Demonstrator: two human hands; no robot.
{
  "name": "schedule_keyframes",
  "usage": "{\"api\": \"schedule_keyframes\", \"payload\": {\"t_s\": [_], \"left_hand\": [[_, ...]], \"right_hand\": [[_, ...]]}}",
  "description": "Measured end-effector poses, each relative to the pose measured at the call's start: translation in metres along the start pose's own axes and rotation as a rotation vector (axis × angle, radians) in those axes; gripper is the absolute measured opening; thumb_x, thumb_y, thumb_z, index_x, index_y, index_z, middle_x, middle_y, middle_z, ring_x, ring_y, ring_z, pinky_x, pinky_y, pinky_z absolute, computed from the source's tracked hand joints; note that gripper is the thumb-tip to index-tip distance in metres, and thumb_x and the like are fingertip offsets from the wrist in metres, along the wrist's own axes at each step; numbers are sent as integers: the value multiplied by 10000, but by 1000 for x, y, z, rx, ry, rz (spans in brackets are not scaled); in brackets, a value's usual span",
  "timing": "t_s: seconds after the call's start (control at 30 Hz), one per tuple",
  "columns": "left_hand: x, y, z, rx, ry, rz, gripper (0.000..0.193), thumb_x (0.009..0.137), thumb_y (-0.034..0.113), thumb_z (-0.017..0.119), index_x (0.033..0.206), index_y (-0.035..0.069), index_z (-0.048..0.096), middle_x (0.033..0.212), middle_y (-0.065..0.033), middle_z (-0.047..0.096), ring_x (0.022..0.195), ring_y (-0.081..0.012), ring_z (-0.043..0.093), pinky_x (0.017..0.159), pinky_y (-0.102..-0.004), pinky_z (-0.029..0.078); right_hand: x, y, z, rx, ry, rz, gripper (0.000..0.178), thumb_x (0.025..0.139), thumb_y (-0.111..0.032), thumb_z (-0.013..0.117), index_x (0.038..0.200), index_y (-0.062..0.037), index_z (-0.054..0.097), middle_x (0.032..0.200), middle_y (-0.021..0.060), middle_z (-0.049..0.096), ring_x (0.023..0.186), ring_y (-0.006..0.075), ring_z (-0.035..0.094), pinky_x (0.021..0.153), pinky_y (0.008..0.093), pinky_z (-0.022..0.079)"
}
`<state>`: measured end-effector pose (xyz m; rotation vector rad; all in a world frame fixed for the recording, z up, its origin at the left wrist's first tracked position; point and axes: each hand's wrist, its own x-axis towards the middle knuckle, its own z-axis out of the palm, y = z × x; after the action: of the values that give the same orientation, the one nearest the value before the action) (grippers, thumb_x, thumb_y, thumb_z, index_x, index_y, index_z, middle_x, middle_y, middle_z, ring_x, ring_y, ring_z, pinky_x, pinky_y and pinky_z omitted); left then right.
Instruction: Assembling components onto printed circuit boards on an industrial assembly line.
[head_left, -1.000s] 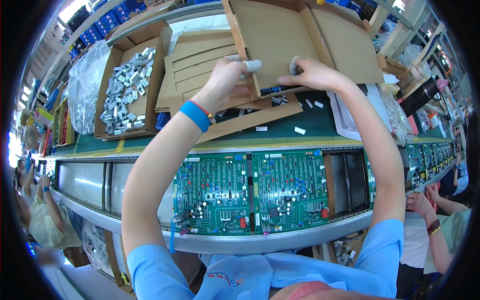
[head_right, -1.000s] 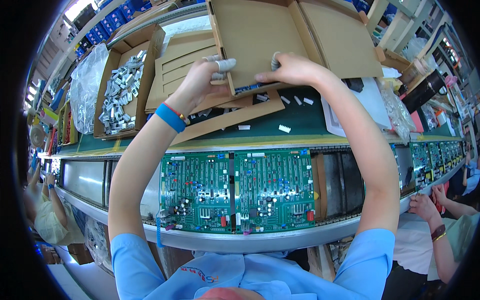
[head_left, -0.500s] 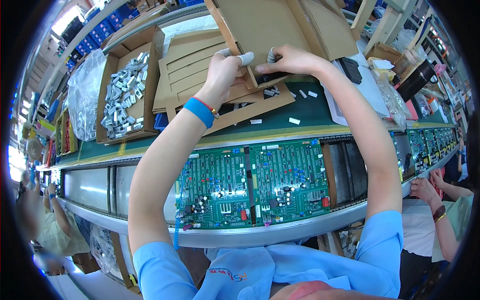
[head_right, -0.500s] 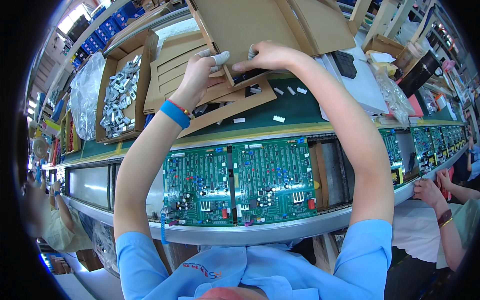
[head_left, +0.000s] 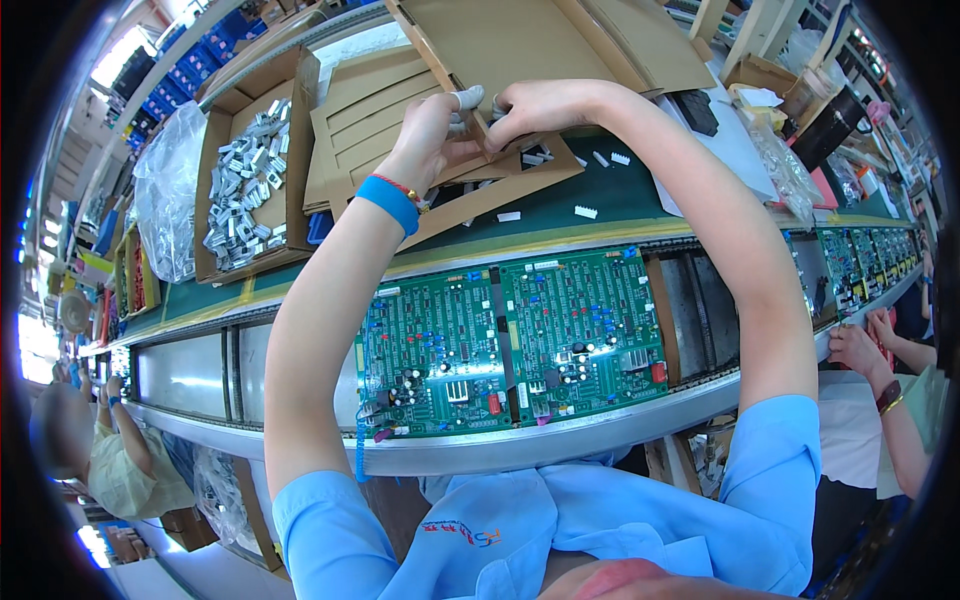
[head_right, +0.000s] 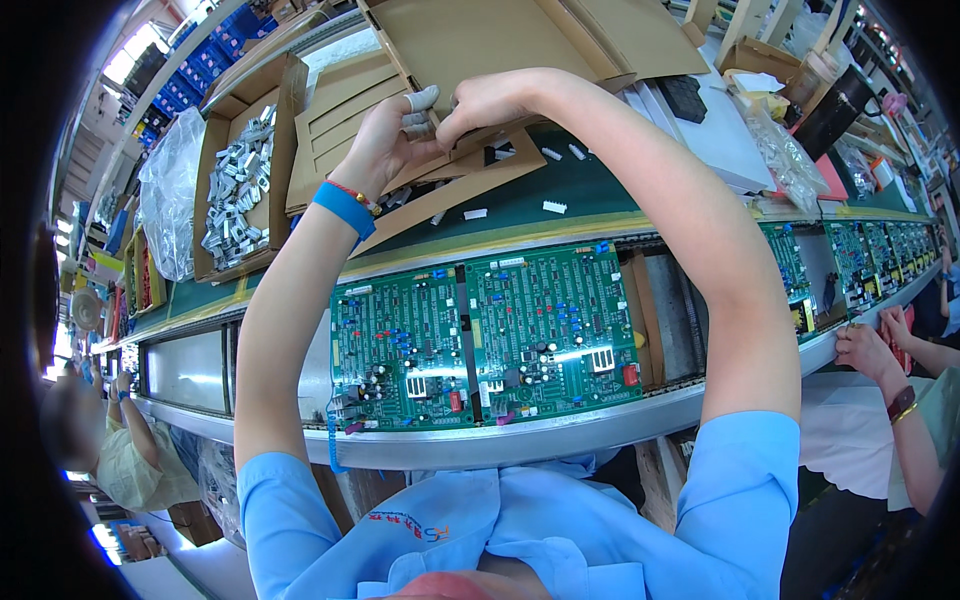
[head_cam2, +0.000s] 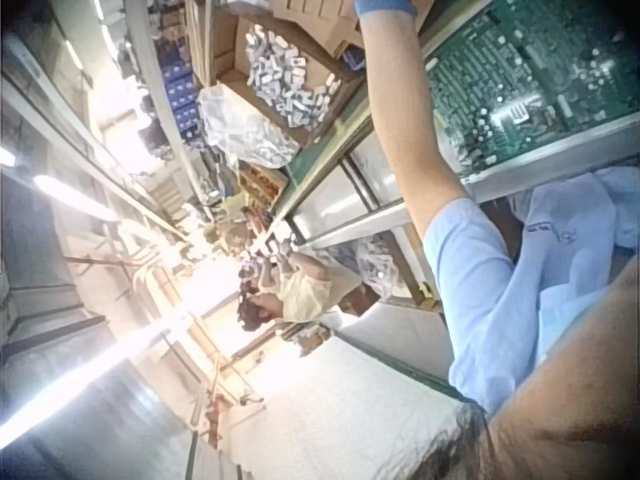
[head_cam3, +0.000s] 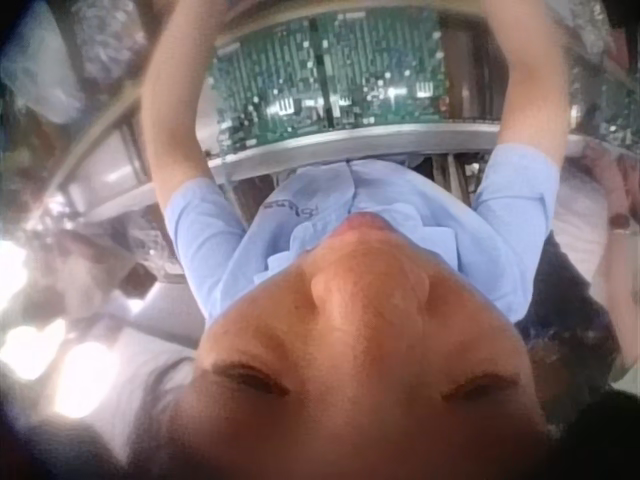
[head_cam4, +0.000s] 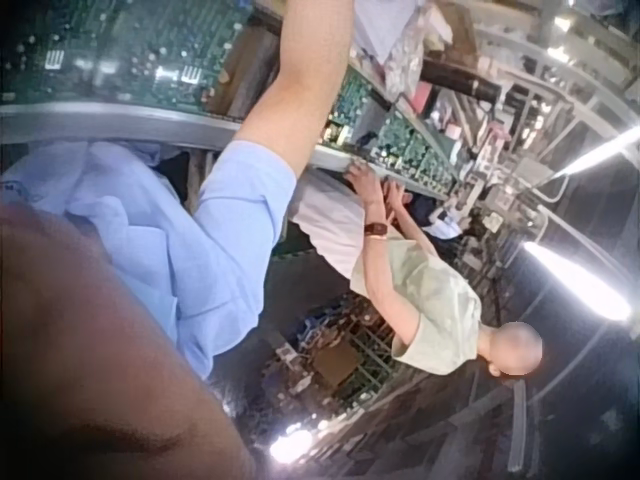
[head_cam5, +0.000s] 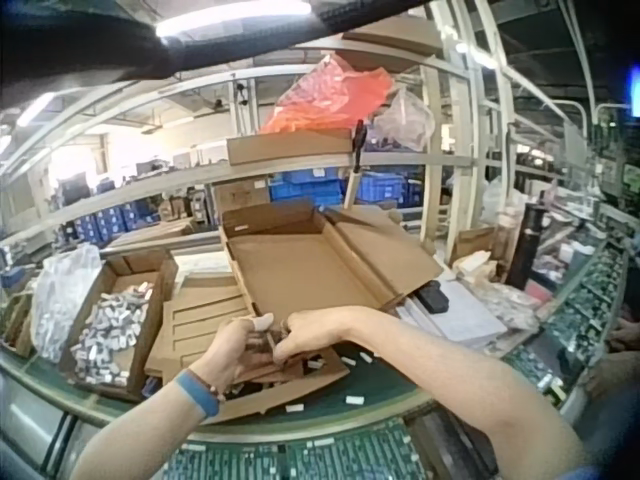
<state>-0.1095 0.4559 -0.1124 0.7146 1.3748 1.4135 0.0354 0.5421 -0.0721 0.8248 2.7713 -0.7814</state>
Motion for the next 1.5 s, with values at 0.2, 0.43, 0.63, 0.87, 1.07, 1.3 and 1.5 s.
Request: {"api": "schedule_keyframes", "payload": {"t_s": [0.2,0.43,0.63,0.87,1.07,1.3,1.5], "left_hand": [[12,2,-13,30,10,33,290,913,197,549,1115,-8,524,1005,-141,573,903,-243,605,778,-415,570],[8,9,-10,12,-87,16,290,896,212,574,1102,9,543,1012,-127,591,933,-230,611,772,-389,568],[8,4,-10,-2,-38,-35,264,900,230,577,1078,36,563,978,-112,615,920,-217,613,837,-413,537],[6,0,-12,-56,-107,-18,288,902,239,585,1114,46,560,1003,-106,600,928,-231,602,860,-448,525],[2,5,-9,-66,-86,-23,293,900,227,600,1132,51,566,1034,-108,588,986,-219,582,834,-424,541],[6,0,-30,-50,-164,45,343,857,243,653,1123,43,571,1045,-107,550,1000,-248,573,819,-396,541],[1,5,-76,-159,-130,34,273,878,225,613,1097,62,596,1080,-102,566,1011,-199,567,861,-404,533]], "right_hand": [[3,8,4,182,57,-190,679,691,-501,708,1131,5,601,1052,149,632,949,209,590,857,293,430],[3,9,-8,201,46,-162,465,717,-352,645,1063,-42,624,939,93,622,877,175,574,824,268,430],[6,-7,-3,40,79,-146,351,700,-310,636,914,-34,660,789,111,616,743,193,566,707,290,427],[16,-6,-14,-150,123,-115,266,681,-204,639,801,31,619,686,147,584,640,211,549,621,343,437],[16,19,-20,66,136,-190,205,688,-107,716,870,-19,679,736,61,656,654,147,601,555,303,449],[-61,10,-87,802,401,-161,227,795,-125,724,985,-35,637,867,80,689,551,65,587,413,235,409],[-108,25,-25,236,234,9,235,717,-183,747,931,-109,684,767,-4,635,623,38,568,474,198,399]]}}
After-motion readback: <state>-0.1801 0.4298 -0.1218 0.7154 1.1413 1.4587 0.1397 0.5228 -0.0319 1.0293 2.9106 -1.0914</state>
